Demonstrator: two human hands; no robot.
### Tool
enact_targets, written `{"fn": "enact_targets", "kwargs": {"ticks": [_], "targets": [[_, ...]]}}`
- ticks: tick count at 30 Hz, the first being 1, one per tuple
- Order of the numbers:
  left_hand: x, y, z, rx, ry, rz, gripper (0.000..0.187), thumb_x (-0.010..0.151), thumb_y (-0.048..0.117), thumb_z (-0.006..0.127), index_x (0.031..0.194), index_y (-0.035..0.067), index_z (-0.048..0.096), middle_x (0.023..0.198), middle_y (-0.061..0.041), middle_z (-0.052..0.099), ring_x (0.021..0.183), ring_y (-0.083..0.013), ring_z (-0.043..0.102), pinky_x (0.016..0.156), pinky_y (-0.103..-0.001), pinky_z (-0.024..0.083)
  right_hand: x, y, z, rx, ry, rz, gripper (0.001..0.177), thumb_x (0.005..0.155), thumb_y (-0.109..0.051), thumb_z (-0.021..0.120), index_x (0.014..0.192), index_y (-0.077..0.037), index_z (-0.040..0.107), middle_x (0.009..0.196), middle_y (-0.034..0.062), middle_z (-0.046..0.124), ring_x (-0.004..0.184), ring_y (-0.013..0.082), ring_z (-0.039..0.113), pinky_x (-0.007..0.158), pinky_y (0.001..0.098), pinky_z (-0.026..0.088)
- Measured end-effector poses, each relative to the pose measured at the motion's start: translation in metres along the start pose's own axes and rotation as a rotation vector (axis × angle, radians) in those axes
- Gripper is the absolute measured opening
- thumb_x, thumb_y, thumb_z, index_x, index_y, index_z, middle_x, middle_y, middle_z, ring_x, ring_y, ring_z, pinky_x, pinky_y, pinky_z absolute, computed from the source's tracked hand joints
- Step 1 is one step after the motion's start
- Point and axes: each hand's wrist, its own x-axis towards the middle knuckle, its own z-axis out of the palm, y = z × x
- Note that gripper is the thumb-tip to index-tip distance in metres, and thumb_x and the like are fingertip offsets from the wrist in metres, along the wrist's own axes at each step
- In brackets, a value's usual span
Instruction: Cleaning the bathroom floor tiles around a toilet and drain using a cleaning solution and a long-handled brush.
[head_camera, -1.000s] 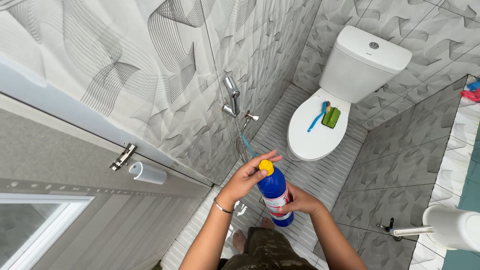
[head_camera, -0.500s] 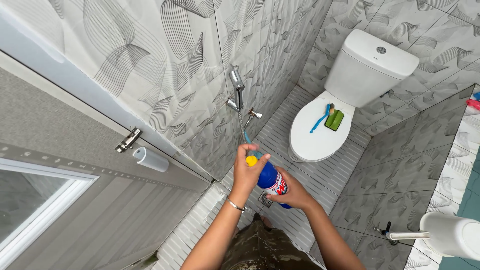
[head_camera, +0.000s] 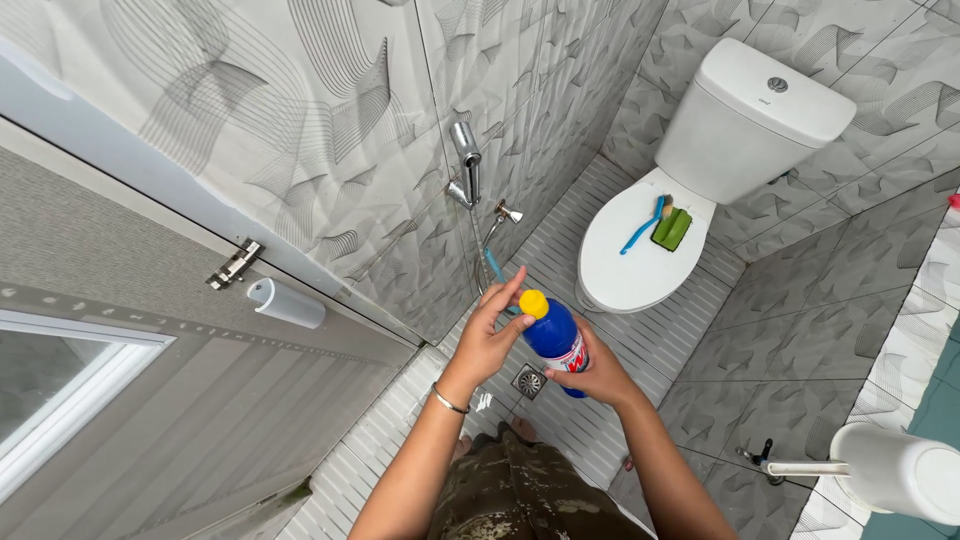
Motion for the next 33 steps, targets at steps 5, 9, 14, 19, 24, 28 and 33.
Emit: {"fn": "enact_targets", "kwargs": {"ticks": [5,9,14,19,24,28,33], "targets": [[0.006,-0.031,0.017,0.119,0.11,0.062,0.042,0.089,0.015,0.082,0.125,0.004,0.064,0.11,-0.005,0.061,0.1,-0.0162,0.061,0.094,-0.03,0.052,0.0,0.009,-0.008,-0.01,-0.037,-0.023,0.105,0.065,-0.02,0.094,0.152,-0.009,0.037,0.138,0.0113,0.059,0.124,0.0218,0.062,0.105,0.0381,0.051],[0.013,-0.042,0.035,-0.042,0.416,-0.123,0.043,0.086,0.02,0.081,0.119,0.006,0.058,0.106,-0.002,0.064,0.095,-0.0122,0.061,0.087,-0.027,0.052,0.002,0.015,-0.015,-0.081,0.005,-0.014,0.103,0.065,-0.021,0.094,0.15,-0.007,0.037,0.135,0.0113,0.06,0.121,0.0217,0.063,0.102,0.038,0.053],[0.015,-0.048,0.026,0.078,0.447,-0.064,0.038,0.09,0.015,0.079,0.124,0.006,0.063,0.113,-0.005,0.062,0.099,-0.014,0.061,0.09,-0.028,0.05,0.019,0.052,-0.026,-0.012,0.084,0.193,0.101,0.069,-0.028,0.089,0.151,-0.009,0.033,0.13,0.0118,0.065,0.116,0.023,0.066,0.099,0.0394,0.054],[0.009,-0.086,0.004,0.274,0.385,-0.086,0.04,0.089,0.011,0.078,0.127,0.009,0.065,0.112,-0.006,0.063,0.1,-0.0172,0.061,0.092,-0.029,0.05,0.047,0.121,-0.028,0.054,0.181,0.366,0.101,0.076,-0.041,0.083,0.15,-0.006,0.024,0.131,0.0168,0.064,0.12,0.0248,0.065,0.101,0.0425,0.052],[0.003,-0.147,-0.017,0.333,0.323,-0.185,0.04,0.087,0.01,0.079,0.125,0.01,0.067,0.112,-0.005,0.065,0.099,-0.0174,0.062,0.088,-0.03,0.052,0.088,0.156,-0.019,0.294,0.212,0.577,0.097,0.078,-0.046,0.078,0.15,-0.004,0.027,0.133,0.0204,0.062,0.116,0.0298,0.067,0.097,0.0464,0.058],[0.013,-0.179,-0.021,0.36,0.298,-0.239,0.041,0.085,0.011,0.08,0.124,0.01,0.068,0.113,-0.004,0.066,0.096,-0.0177,0.061,0.086,-0.03,0.051,0.132,0.177,-0.017,0.392,0.269,0.633,0.089,0.083,-0.045,0.077,0.148,-0.006,0.031,0.129,0.0167,0.065,0.111,0.0267,0.07,0.092,0.0432,0.06],[0.05,-0.191,-0.013,0.343,0.276,-0.328,0.04,0.085,0.013,0.08,0.124,0.011,0.069,0.109,-0.004,0.066,0.091,-0.0171,0.06,0.085,-0.029,0.052,0.209,0.189,-0.041,0.682,0.299,0.703,0.069,0.086,-0.042,0.075,0.14,-0.006,0.05,0.105,0.0138,0.072,0.084,0.0261,0.074,0.071,0.0431,0.063]]}}
